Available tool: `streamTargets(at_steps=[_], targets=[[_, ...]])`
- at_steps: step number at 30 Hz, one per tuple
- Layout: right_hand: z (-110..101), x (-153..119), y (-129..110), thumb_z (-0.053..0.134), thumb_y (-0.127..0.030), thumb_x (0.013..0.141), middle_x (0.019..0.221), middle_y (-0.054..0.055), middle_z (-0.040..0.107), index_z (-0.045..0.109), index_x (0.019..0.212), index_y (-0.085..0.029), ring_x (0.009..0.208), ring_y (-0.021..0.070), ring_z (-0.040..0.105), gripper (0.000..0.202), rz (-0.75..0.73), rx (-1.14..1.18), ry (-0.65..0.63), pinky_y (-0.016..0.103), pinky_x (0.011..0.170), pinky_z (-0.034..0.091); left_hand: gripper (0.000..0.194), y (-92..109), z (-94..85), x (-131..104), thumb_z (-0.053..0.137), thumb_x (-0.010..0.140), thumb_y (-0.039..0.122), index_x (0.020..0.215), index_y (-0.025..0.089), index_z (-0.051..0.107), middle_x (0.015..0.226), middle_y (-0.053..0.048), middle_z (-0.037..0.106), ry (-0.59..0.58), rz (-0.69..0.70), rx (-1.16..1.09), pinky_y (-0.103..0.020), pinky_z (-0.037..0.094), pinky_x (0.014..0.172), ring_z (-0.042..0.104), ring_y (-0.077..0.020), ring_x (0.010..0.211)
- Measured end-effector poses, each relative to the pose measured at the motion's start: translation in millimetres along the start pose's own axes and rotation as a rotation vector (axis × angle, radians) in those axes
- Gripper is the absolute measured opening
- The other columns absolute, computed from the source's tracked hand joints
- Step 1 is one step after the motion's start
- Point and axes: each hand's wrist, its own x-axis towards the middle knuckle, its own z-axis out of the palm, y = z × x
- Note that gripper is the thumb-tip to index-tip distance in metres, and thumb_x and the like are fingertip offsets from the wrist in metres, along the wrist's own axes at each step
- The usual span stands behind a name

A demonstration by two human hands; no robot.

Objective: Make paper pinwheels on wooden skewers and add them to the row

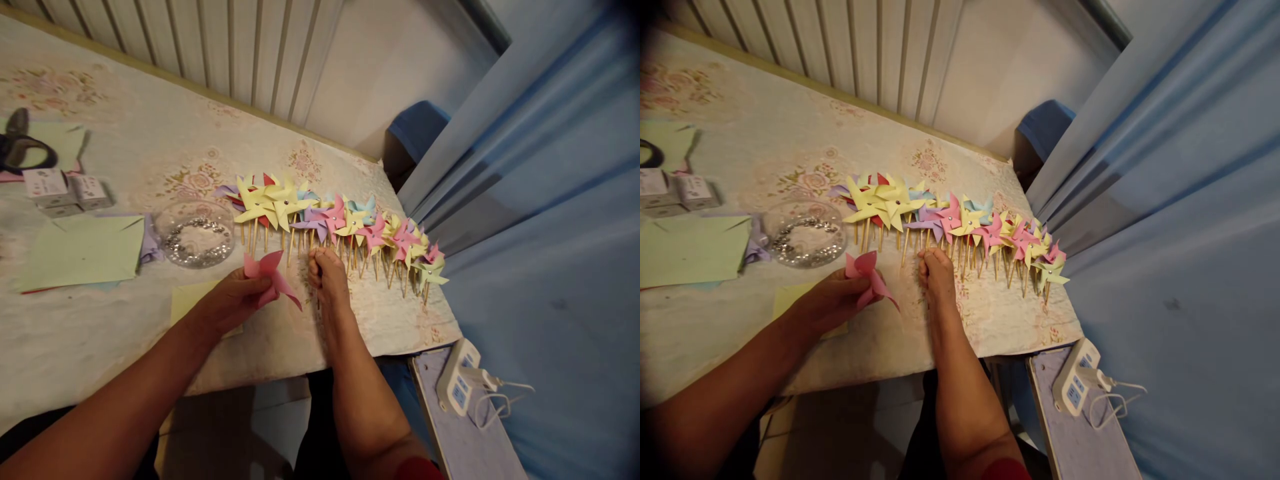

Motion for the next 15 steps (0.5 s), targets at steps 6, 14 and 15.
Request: streamTargets(at_steps=[6, 14, 15], targets=[[0.0, 0.2, 1.5, 0.058, -0.036, 0.075, 0.046, -0.011, 0.038, 0.054, 0.075, -0.021, 0.035, 0.0045, 0.020, 0.016, -0.027, -0.023, 0.020, 0.021, 0.037, 0.010, 0.027, -0.4, -0.4, 1.0, 0.072, 0.079, 0.029, 0.060, 0.016, 0.057, 0.049, 0.002, 0.047, -0.010, 0.020, 0.023, -0.024, 0.040, 0.060, 0.043, -0.0094, 0.052], [1.3, 2.4, 4.7, 0.056, -0.025, 0.069, 0.049, -0.011, 0.042, 0.062, 0.085, -0.019, 0.038, 0.0045, 0.024, 0.018, -0.009, 0.004, 0.034, 0.019, 0.039, 0.014, 0.027, -0.2, -0.2, 1.2, 0.073, 0.076, 0.031, 0.059, 0.017, 0.058, 0.048, 0.002, 0.048, 0.026, 0.017, 0.040, -0.026, 0.040, 0.060, 0.046, -0.0112, 0.054], [1.5, 2.3, 4.6, 0.056, -0.025, 0.068, 0.049, -0.011, 0.043, 0.062, 0.085, -0.019, 0.039, 0.0045, 0.025, 0.019, -0.006, 0.008, 0.038, 0.019, 0.039, 0.014, 0.028, 0.2, 0.2, 1.2, 0.073, 0.077, 0.031, 0.058, 0.016, 0.058, 0.048, 0.001, 0.048, 0.022, 0.019, 0.046, -0.026, 0.040, 0.060, 0.047, -0.0114, 0.055]])
